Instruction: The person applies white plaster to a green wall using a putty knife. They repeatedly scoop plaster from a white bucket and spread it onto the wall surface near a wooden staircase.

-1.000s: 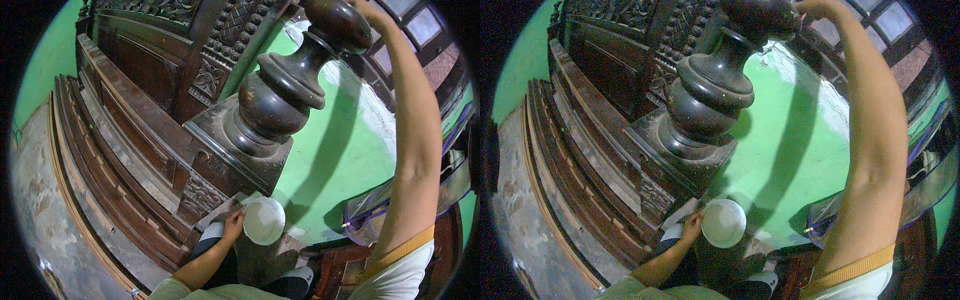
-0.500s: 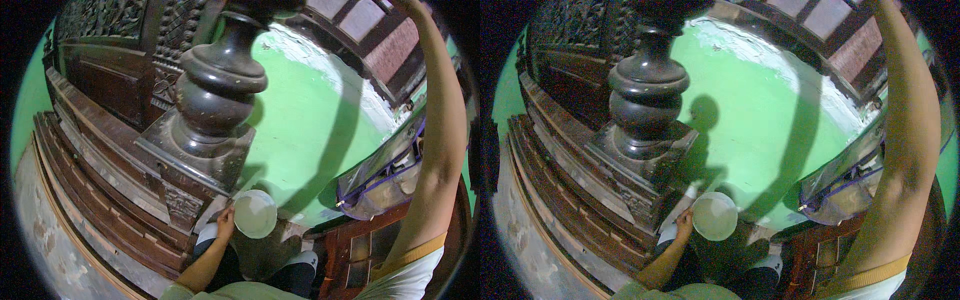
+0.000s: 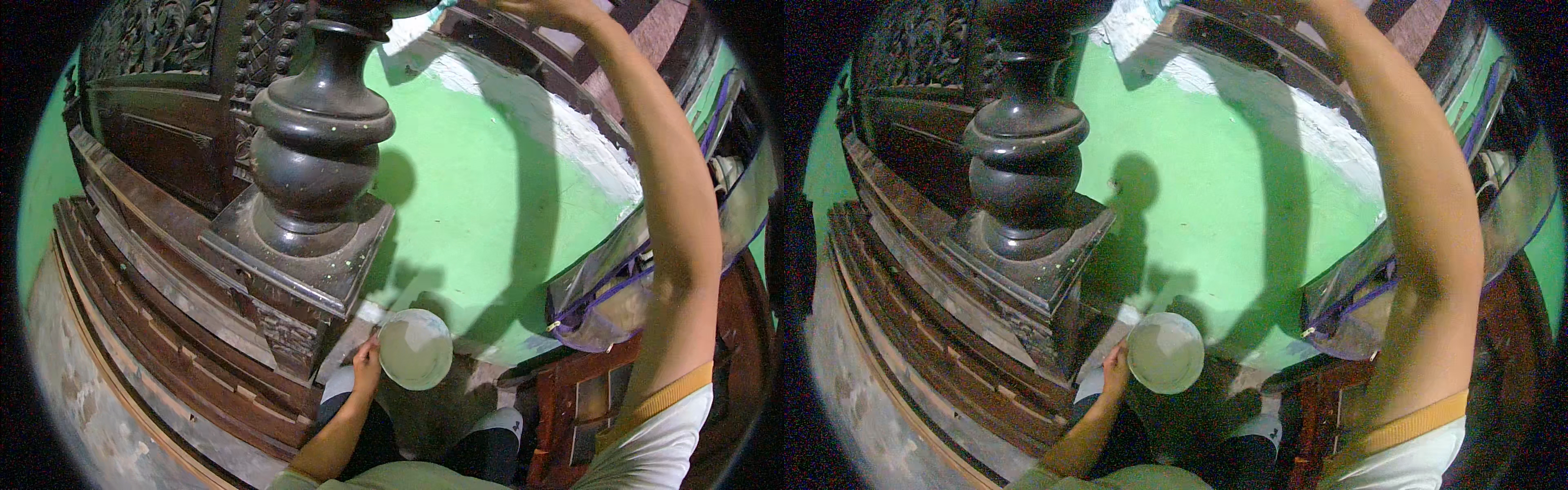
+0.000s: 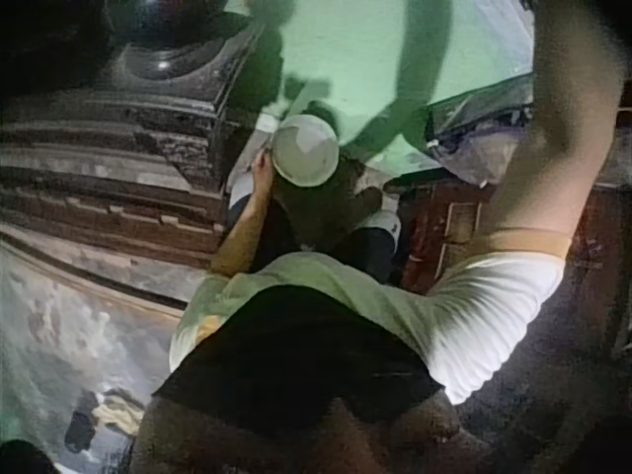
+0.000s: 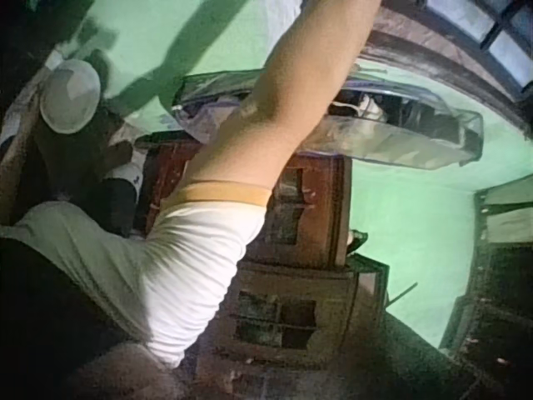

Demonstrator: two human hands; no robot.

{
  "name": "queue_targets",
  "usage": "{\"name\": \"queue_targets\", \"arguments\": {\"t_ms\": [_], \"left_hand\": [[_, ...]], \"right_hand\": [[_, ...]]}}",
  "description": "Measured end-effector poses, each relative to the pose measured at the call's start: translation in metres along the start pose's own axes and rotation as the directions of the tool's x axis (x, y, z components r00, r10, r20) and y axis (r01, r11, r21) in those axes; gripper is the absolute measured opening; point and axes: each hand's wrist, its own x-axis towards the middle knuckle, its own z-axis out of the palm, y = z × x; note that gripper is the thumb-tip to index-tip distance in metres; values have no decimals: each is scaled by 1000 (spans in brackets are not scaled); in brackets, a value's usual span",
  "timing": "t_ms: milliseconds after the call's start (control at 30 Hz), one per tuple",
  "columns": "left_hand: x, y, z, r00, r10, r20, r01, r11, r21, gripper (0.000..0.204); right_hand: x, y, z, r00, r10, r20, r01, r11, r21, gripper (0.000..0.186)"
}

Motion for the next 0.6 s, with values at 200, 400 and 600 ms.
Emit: {"name": "queue_targets", "arguments": {"t_ms": [200, 400, 600], "left_hand": [[-3, 19, 3, 994, -95, 45, 95, 995, 8, 27], [-5, 29, 11, 991, -113, 67, 116, 992, -53, 26], [-3, 24, 5, 992, -109, 60, 110, 994, -12, 29]], "right_hand": [[22, 30, 22, 998, -31, 51, 32, 999, -11, 44], [32, 43, 17, 957, 262, 128, -238, 956, -173, 49], [50, 47, 4, 967, 182, 178, -137, 961, -239, 41]]}}
